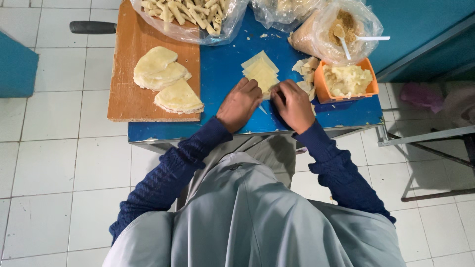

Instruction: The person sits at a table folding triangular dough wrappers around spoonfuls of brown filling and stacks the folded pastries on the table. They take dough pieces from a board, spoon filling from a bag using a plastic spoon, fold the wrappers closed, and place finished pieces in a growing pile.

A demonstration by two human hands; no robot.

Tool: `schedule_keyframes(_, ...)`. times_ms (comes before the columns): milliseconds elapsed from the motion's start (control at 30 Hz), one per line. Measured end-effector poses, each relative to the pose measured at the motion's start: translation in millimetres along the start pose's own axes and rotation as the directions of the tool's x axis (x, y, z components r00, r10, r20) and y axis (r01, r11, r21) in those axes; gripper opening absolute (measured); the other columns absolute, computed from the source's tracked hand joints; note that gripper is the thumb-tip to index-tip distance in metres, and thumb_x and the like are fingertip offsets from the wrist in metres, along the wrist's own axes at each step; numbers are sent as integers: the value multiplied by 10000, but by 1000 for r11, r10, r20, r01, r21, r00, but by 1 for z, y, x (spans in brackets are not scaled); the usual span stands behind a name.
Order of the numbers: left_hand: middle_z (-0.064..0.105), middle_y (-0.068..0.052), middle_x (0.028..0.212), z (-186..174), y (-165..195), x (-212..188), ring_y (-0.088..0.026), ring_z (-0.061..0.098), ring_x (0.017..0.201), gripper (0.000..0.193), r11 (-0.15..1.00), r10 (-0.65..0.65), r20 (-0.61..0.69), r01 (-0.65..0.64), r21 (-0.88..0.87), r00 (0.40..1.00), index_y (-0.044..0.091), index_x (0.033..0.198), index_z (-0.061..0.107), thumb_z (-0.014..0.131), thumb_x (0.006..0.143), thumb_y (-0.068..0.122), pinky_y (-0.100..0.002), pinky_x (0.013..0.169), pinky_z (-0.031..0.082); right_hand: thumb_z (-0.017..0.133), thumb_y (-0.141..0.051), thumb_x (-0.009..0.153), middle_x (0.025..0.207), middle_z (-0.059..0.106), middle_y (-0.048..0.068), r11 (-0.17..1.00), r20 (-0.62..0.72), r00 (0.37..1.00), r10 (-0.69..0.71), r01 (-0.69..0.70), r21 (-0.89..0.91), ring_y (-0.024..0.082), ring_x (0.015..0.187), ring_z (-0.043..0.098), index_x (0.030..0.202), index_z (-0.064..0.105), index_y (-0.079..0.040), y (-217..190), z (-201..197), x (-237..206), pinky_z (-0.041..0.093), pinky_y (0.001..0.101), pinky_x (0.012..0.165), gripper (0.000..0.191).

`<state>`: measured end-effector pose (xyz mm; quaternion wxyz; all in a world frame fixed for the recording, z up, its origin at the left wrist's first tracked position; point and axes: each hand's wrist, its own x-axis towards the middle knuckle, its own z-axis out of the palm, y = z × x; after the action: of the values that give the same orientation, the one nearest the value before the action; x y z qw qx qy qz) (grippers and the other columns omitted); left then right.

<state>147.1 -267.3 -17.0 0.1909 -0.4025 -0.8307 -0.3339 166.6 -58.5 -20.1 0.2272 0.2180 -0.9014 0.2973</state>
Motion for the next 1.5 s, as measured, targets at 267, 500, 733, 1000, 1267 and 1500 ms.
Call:
schedule_keyframes(267,593,-126,939,3,-3,21,-377,569,960,58,993,-65,-69,57,-102,995,26,906,591,637,874,10,-463,815,482,699,33,910,972,628,158,999,-55,998,-44,43,-24,359,920,643,1034,688,-18,-13,6,2,523,441,779,135)
schedule_keyframes(500,583,-141,1014,2,-1,16,-361,607,1012,80,999,-14,-34,12,-42,999,36,904,575,651,895,12,-455,828,503,782,-67,899,1014,658,130,977,-12,982,-189,186,-103,347,961,632,1004,702,-18,-8,3,-1,526,440,805,141)
schedule_keyframes(733,555,-157,1027,-3,-7,14,-390,608,1007,192,986,-17,40,24,-166,999,-11,920,579,733,810,22,-465,811,505,773,-90,905,978,675,98,978,41,980,-197,199,-55,317,942,652,991,710,-43,-5,-3,9,531,421,802,116)
schedule_keyframes(1000,554,-166,1068,-1,-11,17,-396,616,981,118,979,-102,71,112,-170,992,3,967,585,680,925,59,-473,786,505,757,-97,905,963,663,104,984,101,979,-178,173,48,317,924,656,974,727,-49,2,-5,19,530,411,792,89)
schedule_keyframes(1267,553,-158,1090,-1,-7,18,-392,585,1039,132,997,66,-53,-68,-40,996,27,937,592,683,845,57,-460,858,514,762,-123,919,937,649,109,988,194,980,-42,13,152,292,860,657,948,717,-30,5,-6,31,523,389,750,108)
schedule_keyframes(1500,558,-163,1049,-6,-4,15,-403,593,1042,189,990,1,-44,-7,-143,999,-5,958,593,723,825,32,-472,842,502,750,-143,933,917,642,121,989,206,977,-56,26,145,303,862,647,949,716,-31,6,-6,32,518,394,745,118)
